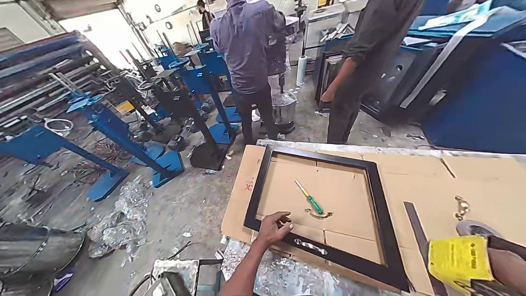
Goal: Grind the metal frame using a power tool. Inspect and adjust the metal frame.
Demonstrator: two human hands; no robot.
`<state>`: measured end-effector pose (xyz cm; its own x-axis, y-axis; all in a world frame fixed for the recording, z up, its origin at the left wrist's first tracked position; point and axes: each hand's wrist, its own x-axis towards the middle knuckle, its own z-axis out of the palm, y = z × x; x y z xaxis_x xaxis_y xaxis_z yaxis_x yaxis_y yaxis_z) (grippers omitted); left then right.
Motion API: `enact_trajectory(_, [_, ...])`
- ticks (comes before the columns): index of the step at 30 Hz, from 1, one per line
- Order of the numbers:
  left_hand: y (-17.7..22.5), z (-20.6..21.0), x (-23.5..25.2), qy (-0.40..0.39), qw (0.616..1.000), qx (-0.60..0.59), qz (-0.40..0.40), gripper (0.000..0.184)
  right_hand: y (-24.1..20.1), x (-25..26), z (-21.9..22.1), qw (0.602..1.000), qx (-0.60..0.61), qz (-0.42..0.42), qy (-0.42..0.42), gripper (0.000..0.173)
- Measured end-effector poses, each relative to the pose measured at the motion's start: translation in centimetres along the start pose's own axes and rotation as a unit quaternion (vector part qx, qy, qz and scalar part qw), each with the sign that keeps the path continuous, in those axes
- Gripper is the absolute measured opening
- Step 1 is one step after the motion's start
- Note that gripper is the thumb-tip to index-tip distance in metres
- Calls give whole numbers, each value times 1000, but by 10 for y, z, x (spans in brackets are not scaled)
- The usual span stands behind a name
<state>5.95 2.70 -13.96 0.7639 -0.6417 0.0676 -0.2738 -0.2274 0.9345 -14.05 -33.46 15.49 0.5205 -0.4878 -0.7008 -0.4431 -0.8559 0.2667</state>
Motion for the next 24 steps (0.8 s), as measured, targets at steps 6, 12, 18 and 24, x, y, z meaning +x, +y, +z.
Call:
enact_trajectory(6, [2,-1,-1,-6,1000,-24,5,47,87,102,92,981,99,-44,158,31])
enact_trajectory(12, [0,-3,-2,-15,999,-41,19,48,135,132,130,896,275,-30,346,31])
enact_trajectory(18, [-1,-6,1,-20,998,-61,24,43,66,44,146,486,772,-100,398,29])
enact_trajectory(24, [0,-6,8,-37,997,-70,-2,37,-82,7,237,242,949,-70,192,35])
